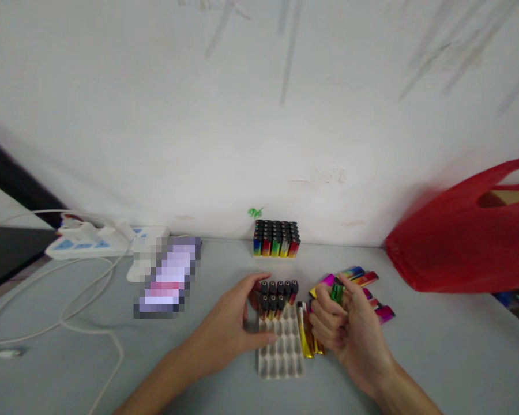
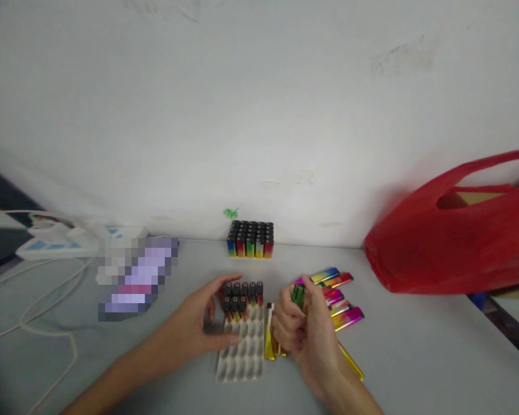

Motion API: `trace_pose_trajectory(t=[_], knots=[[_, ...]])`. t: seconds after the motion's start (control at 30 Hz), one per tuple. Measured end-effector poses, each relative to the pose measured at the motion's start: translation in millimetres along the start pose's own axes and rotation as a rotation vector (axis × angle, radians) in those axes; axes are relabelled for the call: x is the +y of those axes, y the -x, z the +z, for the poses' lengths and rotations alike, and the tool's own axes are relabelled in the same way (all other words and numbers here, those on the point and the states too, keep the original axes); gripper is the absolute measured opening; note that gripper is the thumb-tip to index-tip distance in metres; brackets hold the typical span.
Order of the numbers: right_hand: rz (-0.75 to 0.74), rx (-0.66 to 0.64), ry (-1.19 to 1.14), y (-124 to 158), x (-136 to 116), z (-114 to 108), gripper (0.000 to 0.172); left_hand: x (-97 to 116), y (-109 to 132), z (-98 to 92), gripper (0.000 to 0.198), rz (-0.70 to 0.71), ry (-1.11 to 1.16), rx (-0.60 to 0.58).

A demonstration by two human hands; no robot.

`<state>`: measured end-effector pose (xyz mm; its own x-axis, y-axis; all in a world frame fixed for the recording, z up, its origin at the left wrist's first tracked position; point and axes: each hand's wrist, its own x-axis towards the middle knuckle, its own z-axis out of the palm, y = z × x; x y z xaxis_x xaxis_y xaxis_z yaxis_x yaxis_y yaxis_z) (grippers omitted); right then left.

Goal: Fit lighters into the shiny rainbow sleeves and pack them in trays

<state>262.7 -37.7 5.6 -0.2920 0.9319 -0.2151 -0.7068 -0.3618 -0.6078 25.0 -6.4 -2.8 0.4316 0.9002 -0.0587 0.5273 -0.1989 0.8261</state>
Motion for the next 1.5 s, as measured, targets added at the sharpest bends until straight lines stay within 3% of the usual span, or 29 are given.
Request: trace_pose_trajectory(t=[0.7, 0.87, 1.0, 1.23, 1.4, 1.5], knots=[[-0.032, 0.066, 0.103, -3, 3, 2, 0.058, -2, 1, 0.4, 0.092, -0.002, 0.004, -0.011], [-0.121, 0.139, 0.199, 1, 3, 10, 0.052, 0, 0, -0.2, 0.092, -0.014, 0.013, -0.008], [-0.22, 0.155, 0.336, 4, 4, 14, 0.048, 0, 0, 0.0, 0.09, -0.003, 0.012, 0.003], [-0.361, 0.175, 0.523, 2, 5, 0, 0.035, -3, 0, 1.5, 0.091, 0.016, 0.007, -0.008], [-0.464, 0.122, 0.866, 4, 2, 2, 0.033, -2, -1, 1.1, 0.091, 0.008, 0.007, -0.001], [-0.495, 0.122, 1.044, 7, 2, 6, 0.023, -1, -1, 0.6, 0.091, 0.0, 0.005, -0.011]])
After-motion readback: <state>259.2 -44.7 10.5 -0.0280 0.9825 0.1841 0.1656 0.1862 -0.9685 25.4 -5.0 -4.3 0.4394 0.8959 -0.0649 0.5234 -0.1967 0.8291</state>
